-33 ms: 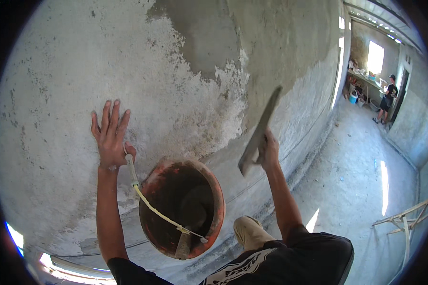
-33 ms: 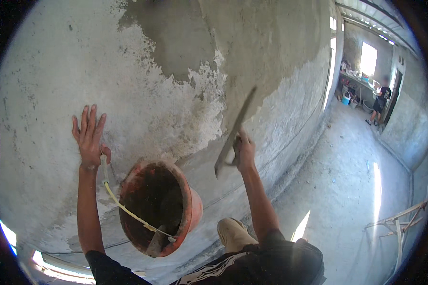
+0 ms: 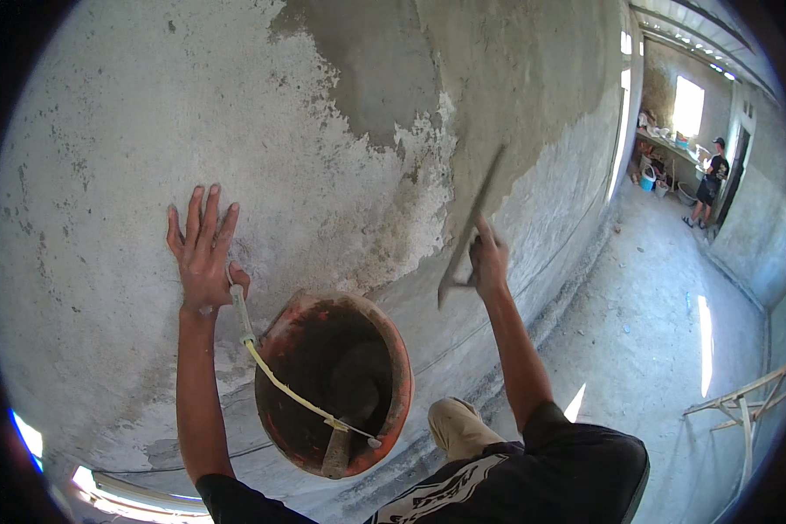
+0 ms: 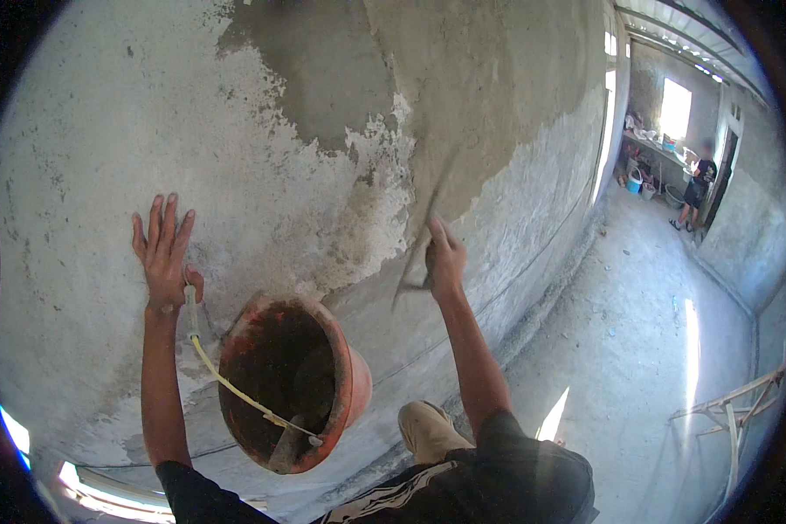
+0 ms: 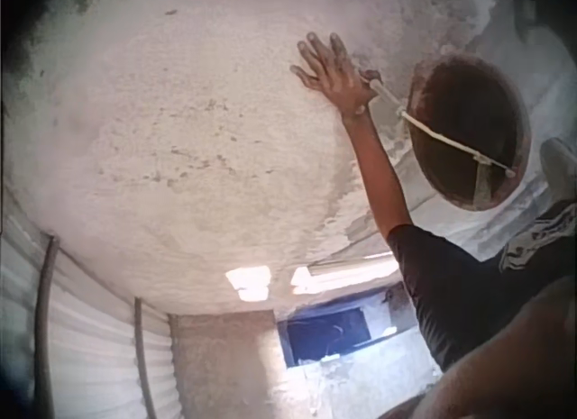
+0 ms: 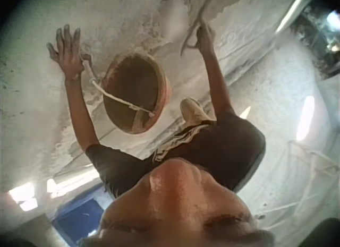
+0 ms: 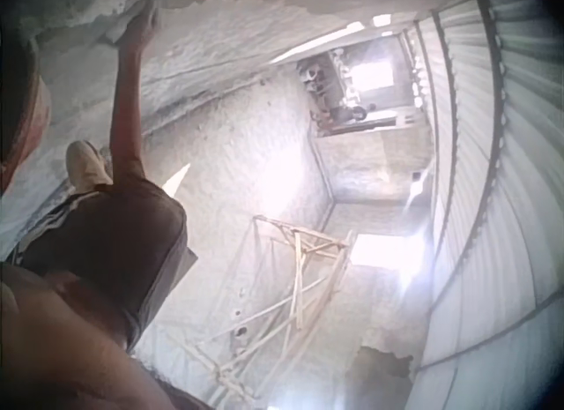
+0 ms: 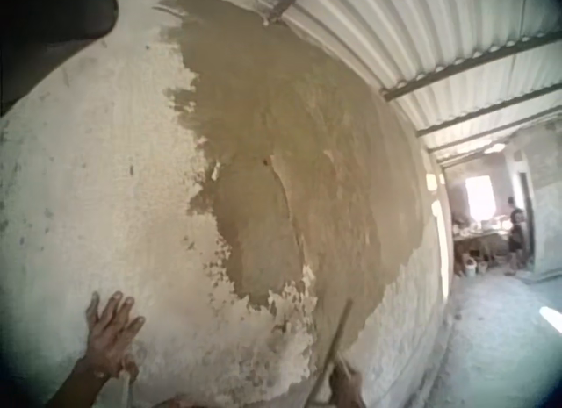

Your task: The person scoops cement from a bucket using a trowel, applies it onto the wall, and smooths the cement across the wall surface using a plastering float.

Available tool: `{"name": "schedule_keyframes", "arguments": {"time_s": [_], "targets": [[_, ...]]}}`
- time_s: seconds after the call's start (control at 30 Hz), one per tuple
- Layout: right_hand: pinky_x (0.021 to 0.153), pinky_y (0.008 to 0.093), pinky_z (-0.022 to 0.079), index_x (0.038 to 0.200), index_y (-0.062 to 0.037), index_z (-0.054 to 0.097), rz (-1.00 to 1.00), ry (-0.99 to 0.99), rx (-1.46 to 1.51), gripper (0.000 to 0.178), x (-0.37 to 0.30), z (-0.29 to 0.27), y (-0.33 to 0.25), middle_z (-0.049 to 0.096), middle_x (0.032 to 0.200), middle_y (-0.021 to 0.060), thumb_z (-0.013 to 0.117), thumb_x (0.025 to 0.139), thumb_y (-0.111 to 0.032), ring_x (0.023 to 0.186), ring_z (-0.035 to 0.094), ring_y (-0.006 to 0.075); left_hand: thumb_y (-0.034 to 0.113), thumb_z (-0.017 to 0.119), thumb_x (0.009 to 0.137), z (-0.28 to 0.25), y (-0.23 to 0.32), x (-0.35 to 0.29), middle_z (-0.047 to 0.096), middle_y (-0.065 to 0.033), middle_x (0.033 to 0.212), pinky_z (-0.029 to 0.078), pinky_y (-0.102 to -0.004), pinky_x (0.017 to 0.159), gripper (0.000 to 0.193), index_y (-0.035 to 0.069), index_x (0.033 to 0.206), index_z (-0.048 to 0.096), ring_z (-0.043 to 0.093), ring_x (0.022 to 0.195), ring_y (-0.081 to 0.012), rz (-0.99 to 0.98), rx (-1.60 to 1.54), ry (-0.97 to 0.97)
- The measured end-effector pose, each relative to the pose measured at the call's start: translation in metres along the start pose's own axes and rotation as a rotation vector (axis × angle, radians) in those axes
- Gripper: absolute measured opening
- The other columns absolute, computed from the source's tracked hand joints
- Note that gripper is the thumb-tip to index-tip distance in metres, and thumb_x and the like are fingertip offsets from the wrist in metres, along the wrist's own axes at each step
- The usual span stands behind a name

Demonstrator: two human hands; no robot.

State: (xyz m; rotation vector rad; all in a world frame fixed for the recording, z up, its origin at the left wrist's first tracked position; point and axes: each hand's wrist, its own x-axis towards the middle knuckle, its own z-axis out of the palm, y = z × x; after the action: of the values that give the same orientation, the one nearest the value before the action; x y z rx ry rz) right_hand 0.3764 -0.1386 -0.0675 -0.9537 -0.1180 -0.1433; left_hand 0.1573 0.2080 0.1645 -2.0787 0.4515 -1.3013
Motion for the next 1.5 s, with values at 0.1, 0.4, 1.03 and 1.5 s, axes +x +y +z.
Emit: {"name": "schedule_keyframes", "arguments": {"time_s": [0.1, 0.4, 1.03, 1.5], "targets": [[0.068, 0.025, 0.047, 0.12, 0.001, 0.064, -0.301, 0.026, -0.241, 0.045, 0.036, 0.078, -0.034, 0.07, 0.091, 0.0067, 0.069, 0.089, -0.032, 0.073, 0.057, 0.0077, 0.035, 0.025, 0.095, 0.0, -0.005, -0.005, 0.046, -0.0167, 0.144, 0.012, -0.0596, 0.113, 0.056, 0.005, 0.131, 0.056, 0.035, 0.138, -0.0359, 0.012, 0.017, -0.027], [0.074, 0.0339, 0.053, 0.119, -0.0066, 0.065, -0.586, 0.003, -0.647, 0.047, 0.025, 0.091, 0.044, 0.069, 0.092, 0.023, 0.074, 0.081, -0.033, 0.083, 0.071, 0.0288, 0.039, 0.028, 0.094, 0.0, -0.004, -0.005, 0.049, -0.0178, 0.141, 0.01, -0.06, 0.113, 0.057, 0.004, 0.126, 0.06, 0.037, 0.137, -0.0361, -0.032, -0.02, -0.054], [0.071, 0.0278, 0.05, 0.115, -0.0013, 0.067, -0.473, 0.021, -0.368, 0.043, 0.089, 0.109, -0.085, 0.071, 0.087, 0.008, 0.071, 0.086, -0.032, 0.074, 0.061, 0.0098, 0.036, 0.027, 0.094, 0.003, -0.004, -0.005, 0.047, -0.0164, 0.143, 0.011, -0.0593, 0.113, 0.056, 0.005, 0.129, 0.058, 0.037, 0.137, -0.0352, -0.011, -0.016, -0.017], [0.08, 0.0323, 0.052, 0.118, -0.0066, 0.068, -0.174, -0.366, -0.461, 0.044, 0.002, 0.108, -0.043, 0.071, 0.102, 0.0124, 0.072, 0.085, -0.036, 0.085, 0.065, 0.0169, 0.037, 0.031, 0.091, 0.004, -0.004, -0.008, 0.049, -0.0166, 0.141, 0.013, -0.06, 0.112, 0.055, 0.005, 0.126, 0.06, 0.039, 0.136, -0.0354, -0.03, -0.024, -0.015]]}}
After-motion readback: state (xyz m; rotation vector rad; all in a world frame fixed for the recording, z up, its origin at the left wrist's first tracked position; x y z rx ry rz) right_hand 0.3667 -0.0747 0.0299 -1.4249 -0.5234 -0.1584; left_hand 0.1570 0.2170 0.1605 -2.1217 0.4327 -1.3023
